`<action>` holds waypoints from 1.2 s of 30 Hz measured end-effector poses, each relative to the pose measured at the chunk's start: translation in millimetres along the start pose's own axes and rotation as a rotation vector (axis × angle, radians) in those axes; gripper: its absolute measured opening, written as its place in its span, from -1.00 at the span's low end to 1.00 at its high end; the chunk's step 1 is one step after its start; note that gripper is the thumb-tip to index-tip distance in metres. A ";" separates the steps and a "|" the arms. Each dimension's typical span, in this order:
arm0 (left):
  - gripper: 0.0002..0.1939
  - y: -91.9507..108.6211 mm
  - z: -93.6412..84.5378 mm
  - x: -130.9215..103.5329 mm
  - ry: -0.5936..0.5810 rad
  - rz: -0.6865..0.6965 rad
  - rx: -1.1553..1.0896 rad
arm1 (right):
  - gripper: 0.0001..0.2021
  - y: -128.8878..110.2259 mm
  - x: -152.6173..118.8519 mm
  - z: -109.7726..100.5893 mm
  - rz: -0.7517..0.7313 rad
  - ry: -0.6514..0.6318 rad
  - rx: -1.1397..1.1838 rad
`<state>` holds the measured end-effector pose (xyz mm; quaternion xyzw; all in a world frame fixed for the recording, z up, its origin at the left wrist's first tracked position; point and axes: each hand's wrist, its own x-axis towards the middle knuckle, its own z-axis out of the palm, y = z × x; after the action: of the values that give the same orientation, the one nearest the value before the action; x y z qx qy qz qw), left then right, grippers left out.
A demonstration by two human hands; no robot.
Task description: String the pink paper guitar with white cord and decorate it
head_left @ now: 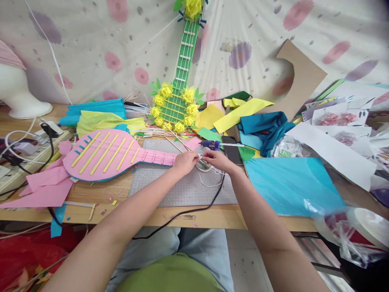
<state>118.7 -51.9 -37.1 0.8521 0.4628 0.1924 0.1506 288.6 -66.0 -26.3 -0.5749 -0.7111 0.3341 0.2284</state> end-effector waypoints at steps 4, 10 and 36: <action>-0.78 0.2 -1.9 -1.2 -0.049 -0.110 -0.089 | -0.76 0.0 0.4 1.9 0.001 0.024 -0.015; -0.80 -7.6 1.5 4.3 -0.075 -0.254 -0.348 | -0.74 -7.9 -1.5 2.1 -0.006 -0.021 0.000; -0.88 -40.9 -56.2 -1.1 0.077 -0.369 -0.746 | -0.70 -31.9 -2.7 39.1 0.201 0.168 -0.803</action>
<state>61.9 -26.9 -5.6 0.6342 0.5113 0.3483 0.4637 240.3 -80.6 -28.9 -0.7099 -0.7042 0.0034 0.0098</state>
